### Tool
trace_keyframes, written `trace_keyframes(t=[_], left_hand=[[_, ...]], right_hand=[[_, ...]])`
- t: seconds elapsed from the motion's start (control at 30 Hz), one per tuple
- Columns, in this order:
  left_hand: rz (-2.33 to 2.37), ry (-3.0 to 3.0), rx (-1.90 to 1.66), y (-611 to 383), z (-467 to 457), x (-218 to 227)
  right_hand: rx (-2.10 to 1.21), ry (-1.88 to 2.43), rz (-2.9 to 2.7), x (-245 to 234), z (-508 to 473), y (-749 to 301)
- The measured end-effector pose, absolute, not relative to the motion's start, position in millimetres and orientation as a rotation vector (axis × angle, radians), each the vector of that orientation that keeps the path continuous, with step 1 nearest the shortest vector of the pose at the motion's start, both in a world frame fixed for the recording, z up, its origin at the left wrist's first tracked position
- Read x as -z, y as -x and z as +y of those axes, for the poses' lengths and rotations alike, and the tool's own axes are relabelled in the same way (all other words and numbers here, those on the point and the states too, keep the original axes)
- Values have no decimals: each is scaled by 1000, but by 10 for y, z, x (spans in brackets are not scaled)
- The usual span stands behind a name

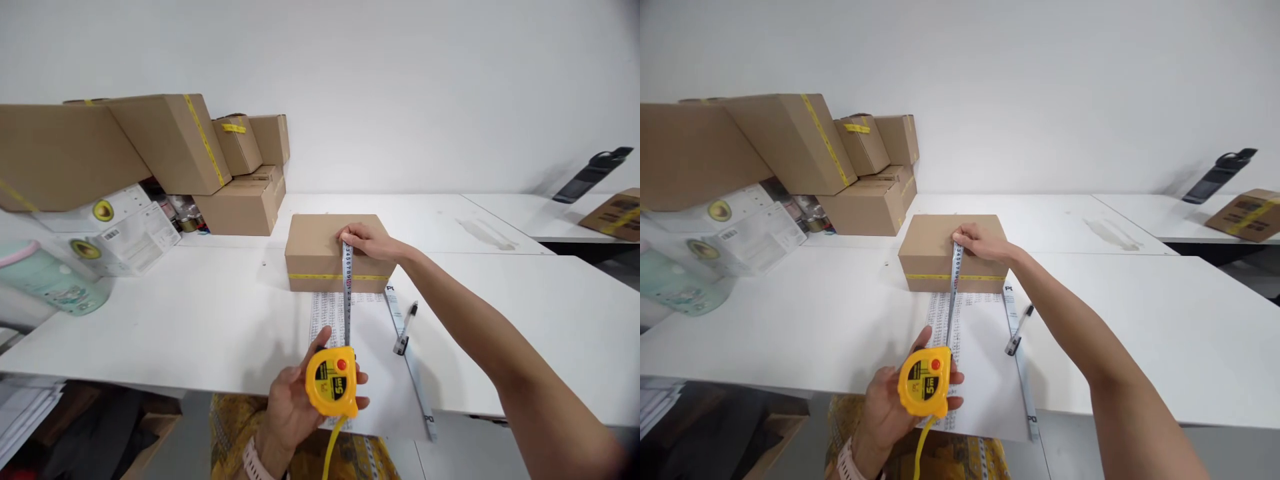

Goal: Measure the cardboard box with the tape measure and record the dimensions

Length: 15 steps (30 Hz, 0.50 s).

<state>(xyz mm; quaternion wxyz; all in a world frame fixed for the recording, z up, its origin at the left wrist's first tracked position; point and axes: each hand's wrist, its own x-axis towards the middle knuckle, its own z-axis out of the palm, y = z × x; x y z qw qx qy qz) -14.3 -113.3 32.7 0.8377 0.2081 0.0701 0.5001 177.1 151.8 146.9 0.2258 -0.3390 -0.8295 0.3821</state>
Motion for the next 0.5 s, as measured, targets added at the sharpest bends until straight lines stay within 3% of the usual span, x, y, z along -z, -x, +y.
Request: trace_keyframes(t=[0.2,0.5], left_hand=[[101,-650,-1059,152,-881,-439],[535,-840,-1208,-96,-277,-1208]], right_hand=[[-1097,1039,-2208,-1474,1608,-1778],[-922,1246,-1933,-1712,2249,-1779]])
